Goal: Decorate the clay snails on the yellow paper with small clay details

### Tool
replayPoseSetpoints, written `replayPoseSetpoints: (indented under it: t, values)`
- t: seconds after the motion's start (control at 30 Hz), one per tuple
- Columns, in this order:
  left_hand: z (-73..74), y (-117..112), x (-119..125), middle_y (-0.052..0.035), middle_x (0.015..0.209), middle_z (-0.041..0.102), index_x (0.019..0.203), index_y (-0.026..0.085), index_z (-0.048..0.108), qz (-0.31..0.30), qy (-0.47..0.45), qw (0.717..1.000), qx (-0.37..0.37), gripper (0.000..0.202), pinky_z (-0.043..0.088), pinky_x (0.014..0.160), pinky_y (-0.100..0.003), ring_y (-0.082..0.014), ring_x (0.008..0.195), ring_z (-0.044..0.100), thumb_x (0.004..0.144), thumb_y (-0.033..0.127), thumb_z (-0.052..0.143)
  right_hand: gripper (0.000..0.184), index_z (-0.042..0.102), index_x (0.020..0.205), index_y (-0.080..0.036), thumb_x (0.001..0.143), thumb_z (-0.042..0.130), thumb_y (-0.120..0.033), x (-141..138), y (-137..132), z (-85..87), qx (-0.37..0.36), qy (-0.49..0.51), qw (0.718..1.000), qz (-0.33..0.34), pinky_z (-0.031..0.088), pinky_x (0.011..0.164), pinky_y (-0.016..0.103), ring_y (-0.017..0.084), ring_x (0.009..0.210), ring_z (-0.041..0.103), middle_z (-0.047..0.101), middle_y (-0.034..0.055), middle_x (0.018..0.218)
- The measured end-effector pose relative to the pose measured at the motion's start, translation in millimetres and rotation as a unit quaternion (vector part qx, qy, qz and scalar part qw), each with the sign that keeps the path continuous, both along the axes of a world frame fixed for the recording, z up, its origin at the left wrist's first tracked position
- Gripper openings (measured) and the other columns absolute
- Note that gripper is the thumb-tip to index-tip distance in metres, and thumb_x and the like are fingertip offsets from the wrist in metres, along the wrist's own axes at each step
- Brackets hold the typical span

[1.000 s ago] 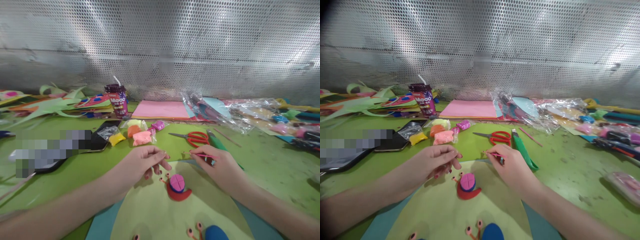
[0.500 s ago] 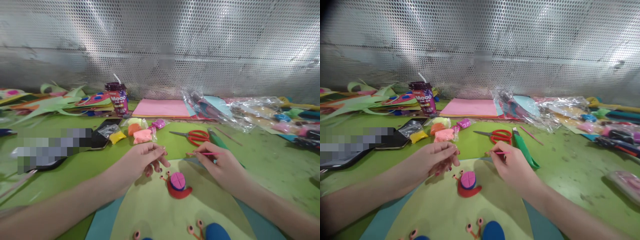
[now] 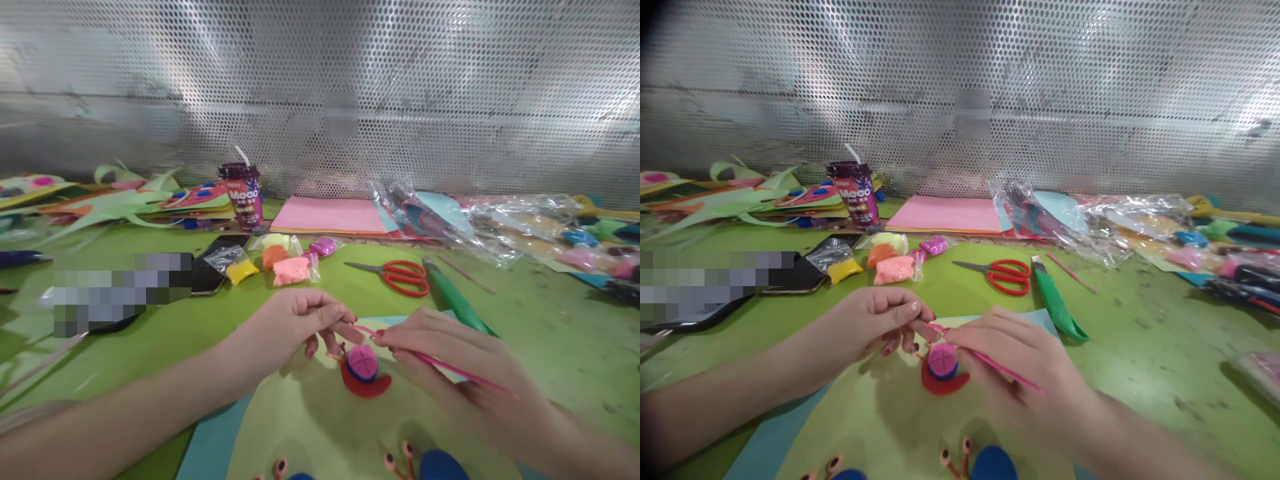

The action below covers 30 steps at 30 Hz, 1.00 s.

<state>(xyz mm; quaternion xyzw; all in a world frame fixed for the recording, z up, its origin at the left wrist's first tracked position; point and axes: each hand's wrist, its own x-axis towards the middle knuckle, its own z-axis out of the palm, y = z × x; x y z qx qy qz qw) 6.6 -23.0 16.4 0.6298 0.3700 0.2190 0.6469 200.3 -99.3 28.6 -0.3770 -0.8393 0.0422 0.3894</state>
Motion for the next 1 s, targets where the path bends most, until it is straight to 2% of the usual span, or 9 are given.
replayPoseSetpoints:
  t: [0.23, 0.47, 0.8, 1.0]
  values:
    - [1.4, -2.1, 0.4, -0.0016, 0.075, 0.067, 0.080, 0.015, 0.063, -0.034, -0.009, 0.999, 0.011, 0.021, 0.038, 0.050, -0.016, -0.0079, 0.061, 0.056, 0.080, 0.035, 0.054, 0.028, 0.059, 0.098, -0.016, 0.078, 0.051, 0.000, -0.6, -1.5, 1.8, 0.005, -0.010, 1.000, 0.021, 0.049, 0.063, 0.022, 0.011, 0.069, 0.058, 0.066, 0.0040, 0.083]
    - [-1.7, -1.1, 0.5, -0.0013, 0.075, 0.067, 0.085, 0.016, 0.063, -0.040, -0.007, 0.999, 0.016, 0.021, 0.039, 0.053, -0.018, -0.0090, 0.062, 0.058, 0.080, 0.035, 0.055, 0.029, 0.060, 0.099, -0.018, 0.078, 0.051, -0.001, 0.1, -0.8, 0.7, -0.003, -0.001, 1.000, 0.023, 0.049, 0.063, 0.023, 0.012, 0.070, 0.058, 0.066, 0.0035, 0.084]
    - [2.0, -4.3, 1.3, -0.0005, 0.075, 0.067, 0.090, 0.019, 0.064, -0.031, 0.010, 0.999, 0.015, 0.021, 0.039, 0.052, -0.018, -0.0098, 0.063, 0.059, 0.077, 0.034, 0.058, 0.031, 0.059, 0.101, -0.018, 0.077, 0.051, -0.001, -1.4, -0.8, 0.5, 0.007, -0.006, 1.000, 0.023, 0.049, 0.064, 0.022, 0.012, 0.073, 0.059, 0.065, 0.0036, 0.085]
    - [1.1, -6.0, 1.5, -0.0020, 0.087, 0.068, 0.094, 0.020, 0.063, -0.040, 0.007, 0.999, -0.002, 0.022, 0.042, 0.061, -0.021, -0.0125, 0.073, 0.061, 0.077, 0.032, 0.058, 0.027, 0.058, 0.098, -0.017, 0.077, 0.050, -0.001, 0.8, -0.1, -1.3, 0.015, -0.008, 1.000, 0.026, 0.049, 0.062, 0.025, 0.013, 0.070, 0.058, 0.065, 0.0044, 0.082]
